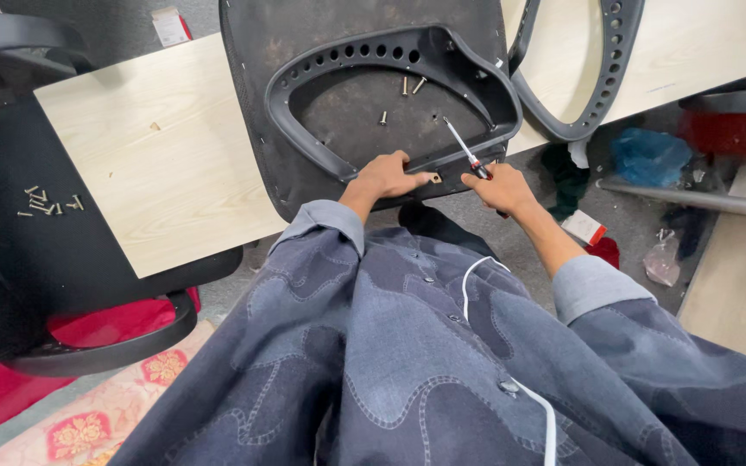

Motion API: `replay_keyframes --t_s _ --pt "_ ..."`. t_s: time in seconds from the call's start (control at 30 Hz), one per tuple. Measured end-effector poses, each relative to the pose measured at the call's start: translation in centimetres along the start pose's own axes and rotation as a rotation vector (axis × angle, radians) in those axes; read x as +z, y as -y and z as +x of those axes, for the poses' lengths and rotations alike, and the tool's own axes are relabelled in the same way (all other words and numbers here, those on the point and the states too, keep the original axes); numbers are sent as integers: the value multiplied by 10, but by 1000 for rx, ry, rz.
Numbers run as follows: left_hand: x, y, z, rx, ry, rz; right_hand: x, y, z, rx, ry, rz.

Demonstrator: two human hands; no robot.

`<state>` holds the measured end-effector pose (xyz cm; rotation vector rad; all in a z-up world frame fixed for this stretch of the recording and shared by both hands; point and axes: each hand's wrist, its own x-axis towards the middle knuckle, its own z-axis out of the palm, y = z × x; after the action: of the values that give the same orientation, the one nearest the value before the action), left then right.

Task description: The person assembles a chair by attaching a plastic frame to the underside of the seat using a screwdriver and screws. They align the frame, insert screws, and tighten them to secure the component.

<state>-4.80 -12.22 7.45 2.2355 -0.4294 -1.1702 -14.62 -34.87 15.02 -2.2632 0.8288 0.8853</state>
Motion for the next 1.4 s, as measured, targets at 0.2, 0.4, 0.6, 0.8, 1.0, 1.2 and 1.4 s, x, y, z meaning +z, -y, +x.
replay_keyframes --t_s 0.2,0.4,0.6,0.8,1.0,1.2,1.4 --pt "32 -4 25 -158 11 212 -26 -28 21 19 102 36" --pt "20 -14 16 -241 -19 195 -48 -52 41 -151 140 -39" --pt "-7 -46 -3 -254 -23 322 -71 -57 71 -221 164 -125" --pt "-7 -60 -21 -206 -185 449 -85 -37 81 -537 68 -147" --pt "9 -52 -45 -151 -322 421 -90 -11 67 -481 138 -174" --pt "12 -18 -83 -143 -511 303 -51 19 46 -624 47 -99" --pt "-8 38 -129 -219 -604 171 5 78 18 -616 78 -92"
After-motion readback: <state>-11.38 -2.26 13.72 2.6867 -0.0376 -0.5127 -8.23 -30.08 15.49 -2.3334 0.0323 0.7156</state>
